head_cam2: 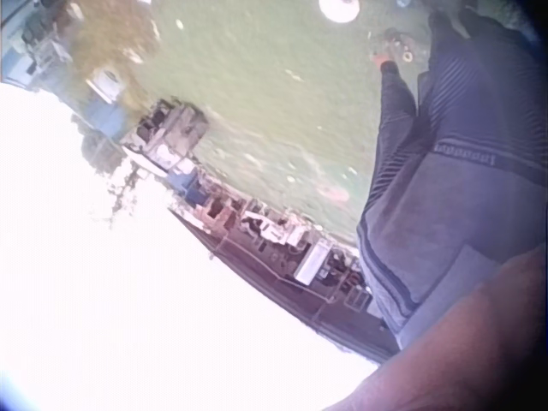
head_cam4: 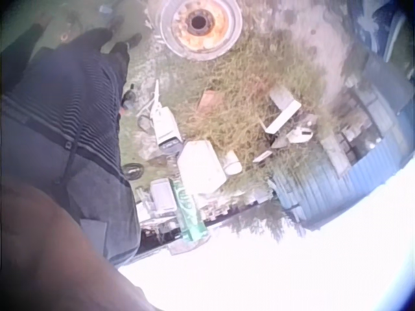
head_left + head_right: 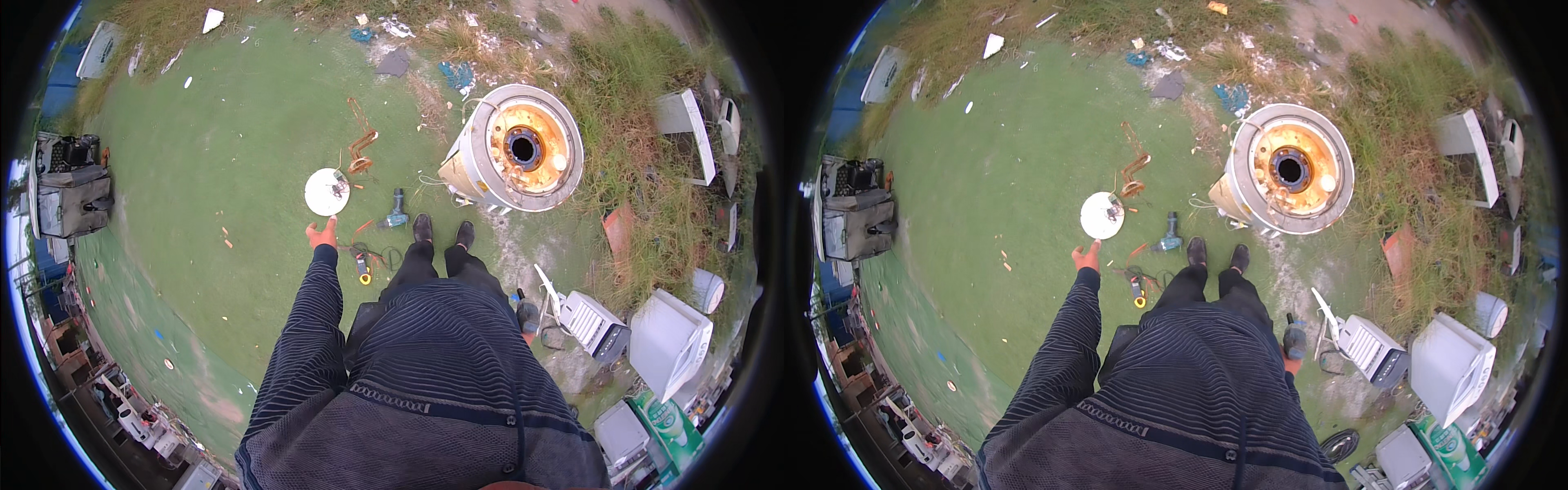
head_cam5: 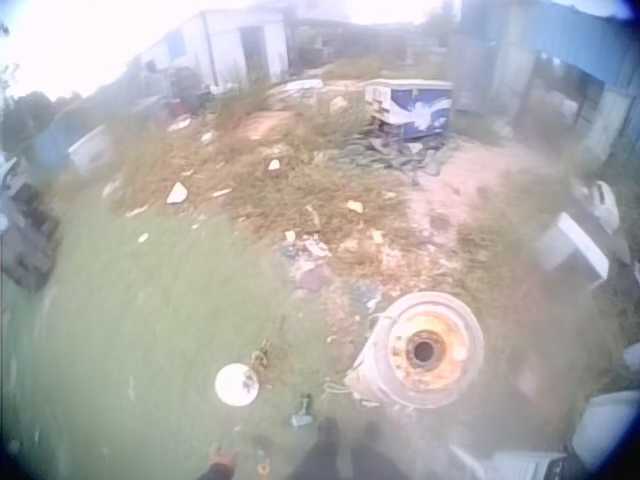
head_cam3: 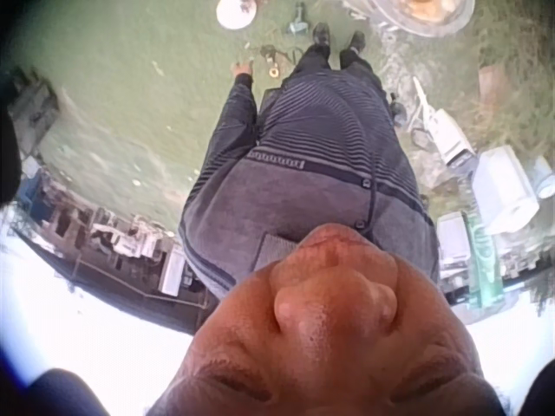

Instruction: The person uses a power drill to remove screws and disassemble a white cylindrical appliance, likely a water heater. They extract internal copper coils and a circular metal plate, then use pliers to cut wires attached to the plate before placing it back into the cylinder.

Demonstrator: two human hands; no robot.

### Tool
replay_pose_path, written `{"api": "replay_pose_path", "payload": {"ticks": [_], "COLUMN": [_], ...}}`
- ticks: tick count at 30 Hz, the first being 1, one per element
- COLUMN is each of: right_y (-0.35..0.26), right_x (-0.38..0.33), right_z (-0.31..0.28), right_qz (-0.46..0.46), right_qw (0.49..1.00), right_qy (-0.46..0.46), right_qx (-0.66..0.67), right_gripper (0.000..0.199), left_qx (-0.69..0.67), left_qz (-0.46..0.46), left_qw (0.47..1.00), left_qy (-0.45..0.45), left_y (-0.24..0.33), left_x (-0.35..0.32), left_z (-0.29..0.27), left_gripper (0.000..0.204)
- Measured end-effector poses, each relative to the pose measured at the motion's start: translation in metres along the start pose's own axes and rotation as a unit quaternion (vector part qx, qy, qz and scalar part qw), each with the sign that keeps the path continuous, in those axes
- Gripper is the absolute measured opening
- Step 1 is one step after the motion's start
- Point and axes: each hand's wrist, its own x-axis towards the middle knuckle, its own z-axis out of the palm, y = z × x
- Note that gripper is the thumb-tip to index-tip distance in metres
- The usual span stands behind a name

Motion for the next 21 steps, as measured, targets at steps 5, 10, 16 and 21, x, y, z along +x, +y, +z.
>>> {"api": "replay_pose_path", "payload": {"ticks": [5, 10, 16, 21], "right_y": [0.007, 0.006, 0.006, 0.011], "right_x": [-0.001, -0.003, 0.001, -0.014], "right_z": [-0.011, -0.006, -0.01, -0.014], "right_qz": [0.009, 0.001, -0.008, -0.009], "right_qw": [1.0, 1.0, 1.0, 1.0], "right_qy": [0.005, -0.01, -0.01, -0.005], "right_qx": [-0.009, -0.009, -0.01, 0.016], "right_gripper": [0.065, 0.065, 0.065, 0.065], "left_qx": [0.083, 0.053, -0.024, -0.031], "left_qz": [-0.115, -0.203, -0.217, -0.132], "left_qw": [0.983, 0.969, 0.959, 0.96], "left_qy": [-0.114, -0.134, -0.181, -0.243], "left_y": [-0.049, -0.031, 0.007, -0.056], "left_x": [-0.079, -0.078, -0.071, -0.038], "left_z": [-0.026, -0.058, -0.053, -0.017], "left_gripper": [0.087, 0.074, 0.061, 0.053]}}
